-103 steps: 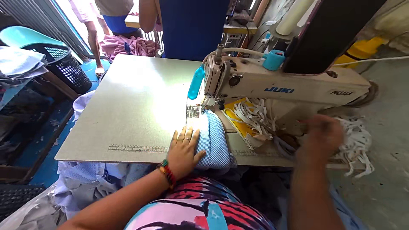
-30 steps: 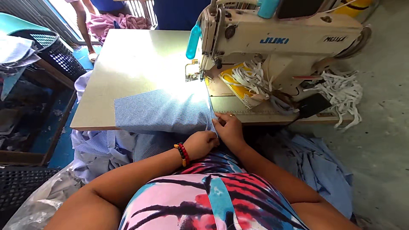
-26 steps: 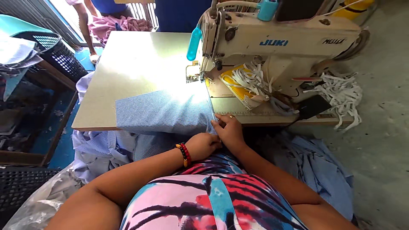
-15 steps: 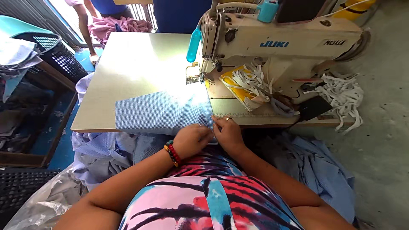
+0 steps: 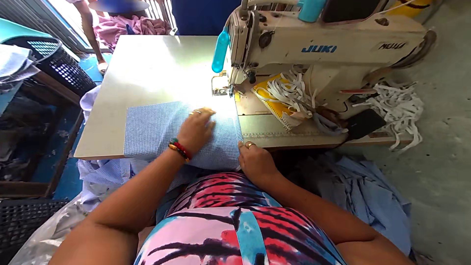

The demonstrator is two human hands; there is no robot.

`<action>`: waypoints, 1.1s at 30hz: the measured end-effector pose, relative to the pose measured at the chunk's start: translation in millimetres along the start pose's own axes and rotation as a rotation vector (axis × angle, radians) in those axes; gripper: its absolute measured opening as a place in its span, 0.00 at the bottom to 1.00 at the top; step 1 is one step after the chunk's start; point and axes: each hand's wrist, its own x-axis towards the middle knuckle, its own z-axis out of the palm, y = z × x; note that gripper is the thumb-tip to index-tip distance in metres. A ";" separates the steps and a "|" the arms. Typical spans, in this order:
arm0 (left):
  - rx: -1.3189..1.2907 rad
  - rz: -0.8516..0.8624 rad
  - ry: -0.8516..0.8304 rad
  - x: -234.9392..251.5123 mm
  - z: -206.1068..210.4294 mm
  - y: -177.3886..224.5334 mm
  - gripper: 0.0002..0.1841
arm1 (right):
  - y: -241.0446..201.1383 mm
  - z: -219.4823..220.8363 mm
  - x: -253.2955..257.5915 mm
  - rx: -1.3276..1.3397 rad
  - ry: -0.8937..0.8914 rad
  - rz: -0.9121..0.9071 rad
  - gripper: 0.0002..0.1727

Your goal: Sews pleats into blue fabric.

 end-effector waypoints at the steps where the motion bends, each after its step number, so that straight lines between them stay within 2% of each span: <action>1: -0.041 0.062 -0.007 -4.6 9.4 12.7 0.20 | 0.1 1.3 -0.1 -0.007 0.015 -0.008 0.17; 5: -0.001 0.185 -0.122 -10.4 33.2 22.4 0.23 | 1.6 0.7 0.9 -0.024 0.029 -0.025 0.16; 13: 0.018 0.198 -0.154 1.5 26.1 15.5 0.21 | 7.3 5.2 11.9 0.015 0.057 -0.018 0.16; 21: 0.030 0.180 -0.211 32.1 22.7 -1.5 0.23 | 8.8 -0.6 46.6 0.010 -0.051 0.064 0.16; 26: 0.089 0.192 -0.238 44.4 20.6 -8.1 0.24 | 7.1 1.4 58.5 -0.010 -0.053 0.107 0.16; 30: 0.158 0.265 -0.208 22.3 18.1 16.2 0.22 | 3.6 3.1 53.8 0.002 -0.028 0.105 0.13; 33: 0.100 0.239 -0.165 8.1 27.3 20.5 0.22 | 5.7 4.7 53.3 0.012 -0.007 0.081 0.10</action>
